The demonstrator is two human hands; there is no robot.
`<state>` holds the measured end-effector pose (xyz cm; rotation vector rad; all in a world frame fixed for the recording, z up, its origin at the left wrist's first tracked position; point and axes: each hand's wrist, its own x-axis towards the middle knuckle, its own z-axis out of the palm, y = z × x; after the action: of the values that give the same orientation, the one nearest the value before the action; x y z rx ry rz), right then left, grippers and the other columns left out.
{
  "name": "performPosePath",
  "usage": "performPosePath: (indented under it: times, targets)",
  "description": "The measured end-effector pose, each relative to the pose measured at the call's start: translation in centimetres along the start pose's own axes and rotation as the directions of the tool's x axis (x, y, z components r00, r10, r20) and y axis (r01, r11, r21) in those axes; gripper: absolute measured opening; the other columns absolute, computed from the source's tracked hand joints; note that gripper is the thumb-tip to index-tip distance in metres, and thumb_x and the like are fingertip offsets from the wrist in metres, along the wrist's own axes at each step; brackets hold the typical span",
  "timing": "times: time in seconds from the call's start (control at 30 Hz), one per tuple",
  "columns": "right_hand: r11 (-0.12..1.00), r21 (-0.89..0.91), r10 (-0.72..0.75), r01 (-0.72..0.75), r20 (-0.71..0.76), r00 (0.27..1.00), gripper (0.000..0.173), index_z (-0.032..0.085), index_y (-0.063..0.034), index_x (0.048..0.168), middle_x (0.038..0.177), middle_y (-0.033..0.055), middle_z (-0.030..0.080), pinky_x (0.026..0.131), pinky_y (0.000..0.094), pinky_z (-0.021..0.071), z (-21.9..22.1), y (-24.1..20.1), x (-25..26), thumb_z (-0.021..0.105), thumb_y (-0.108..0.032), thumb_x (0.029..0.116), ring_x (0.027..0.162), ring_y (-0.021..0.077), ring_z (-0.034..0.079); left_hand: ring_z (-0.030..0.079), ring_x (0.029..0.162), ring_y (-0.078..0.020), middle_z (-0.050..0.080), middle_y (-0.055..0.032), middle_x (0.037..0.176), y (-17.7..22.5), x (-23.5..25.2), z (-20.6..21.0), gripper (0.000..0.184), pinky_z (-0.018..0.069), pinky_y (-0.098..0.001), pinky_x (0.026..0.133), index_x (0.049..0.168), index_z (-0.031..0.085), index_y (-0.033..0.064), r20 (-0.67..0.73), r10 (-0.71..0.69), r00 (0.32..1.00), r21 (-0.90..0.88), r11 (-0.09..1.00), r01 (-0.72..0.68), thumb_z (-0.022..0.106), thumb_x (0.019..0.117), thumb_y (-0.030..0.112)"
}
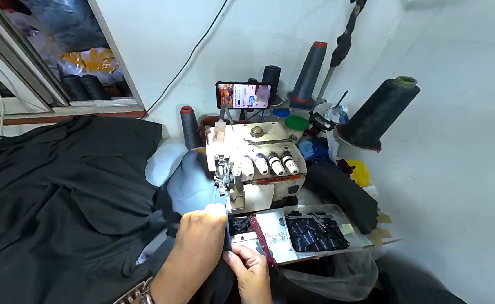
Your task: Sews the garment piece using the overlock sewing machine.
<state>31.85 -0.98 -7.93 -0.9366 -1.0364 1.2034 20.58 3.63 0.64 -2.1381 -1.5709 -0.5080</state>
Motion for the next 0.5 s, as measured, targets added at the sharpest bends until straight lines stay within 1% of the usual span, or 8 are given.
performPosePath:
  times: [0.13, 0.27, 0.37, 0.4, 0.47, 0.5]
  targets:
    - [1.000, -0.027, -0.007, 0.006, -0.007, 1.000, 0.014, 0.077, 0.0050, 0.097, 0.090, 0.0076, 0.077, 0.081, 0.0190, 0.0587, -0.3, 0.1, 0.0, 0.064, 0.003, 0.0917, 0.084, 0.0031, 0.072, 0.061, 0.048, -0.0231, 0.057, -0.0056, 0.058, 0.7, -0.8, -0.2, 0.015, 0.0462, -0.0370, 0.042, 0.072, 0.067, 0.0057, -0.019, -0.036, 0.999, 0.012, 0.999, 0.036, 0.070, 0.0868, 0.006]
    - [0.999, -0.042, -0.013, 0.012, -0.012, 1.000, 0.014, 0.076, 0.0054, 0.098, 0.089, 0.0066, 0.076, 0.079, 0.0180, 0.0585, -0.2, -0.2, -0.2, 0.063, 0.003, 0.0926, 0.082, 0.0017, 0.071, 0.063, 0.049, -0.0230, 0.060, -0.0066, 0.059, 1.1, -1.6, -0.4, 0.013, 0.0467, -0.0367, 0.041, 0.073, 0.071, 0.0047, -0.038, -0.042, 0.998, 0.010, 0.999, 0.043, 0.070, 0.0848, 0.008]
    - [0.998, -0.054, -0.047, 0.045, -0.047, 0.998, 0.015, 0.076, 0.0047, 0.098, 0.090, 0.0072, 0.077, 0.080, 0.0178, 0.0583, 0.3, -0.1, 0.6, 0.063, 0.002, 0.0929, 0.083, 0.0017, 0.071, 0.063, 0.049, -0.0229, 0.060, -0.0064, 0.059, 1.1, -1.3, -0.1, 0.014, 0.0467, -0.0369, 0.041, 0.074, 0.071, 0.0053, -0.059, -0.046, 0.997, 0.003, 0.999, 0.046, 0.070, 0.0860, 0.011]
    - [0.997, -0.054, -0.049, 0.046, -0.057, 0.997, 0.015, 0.077, 0.0040, 0.098, 0.089, 0.0068, 0.077, 0.078, 0.0178, 0.0584, 0.5, -0.1, 1.1, 0.063, 0.002, 0.0930, 0.082, 0.0017, 0.071, 0.063, 0.049, -0.0232, 0.061, -0.0066, 0.060, 1.1, -1.1, 0.1, 0.012, 0.0473, -0.0377, 0.041, 0.076, 0.072, 0.0052, -0.063, -0.050, 0.997, -0.001, 0.999, 0.050, 0.070, 0.0855, 0.012]
    - [0.998, -0.052, -0.042, 0.039, -0.072, 0.997, 0.014, 0.077, 0.0022, 0.097, 0.087, 0.0047, 0.075, 0.066, 0.0163, 0.0561, 1.0, -0.2, 2.1, 0.064, 0.001, 0.0935, 0.072, 0.0004, 0.068, 0.065, 0.051, -0.0244, 0.064, -0.0070, 0.064, 0.8, -1.0, 0.1, 0.006, 0.0485, -0.0400, 0.042, 0.084, 0.076, 0.0055, -0.055, -0.067, 0.996, -0.020, 0.998, 0.066, 0.074, 0.0821, 0.011]
    - [0.998, -0.047, -0.043, 0.040, -0.073, 0.996, 0.013, 0.077, 0.0021, 0.097, 0.084, 0.0038, 0.075, 0.061, 0.0154, 0.0535, 1.2, -0.1, 2.5, 0.064, 0.000, 0.0938, 0.067, -0.0006, 0.065, 0.066, 0.052, -0.0250, 0.066, -0.0068, 0.066, 0.6, -1.0, 0.0, 0.010, 0.0497, -0.0409, 0.043, 0.089, 0.077, 0.0071, -0.051, -0.074, 0.996, -0.028, 0.997, 0.073, 0.075, 0.0790, 0.009]
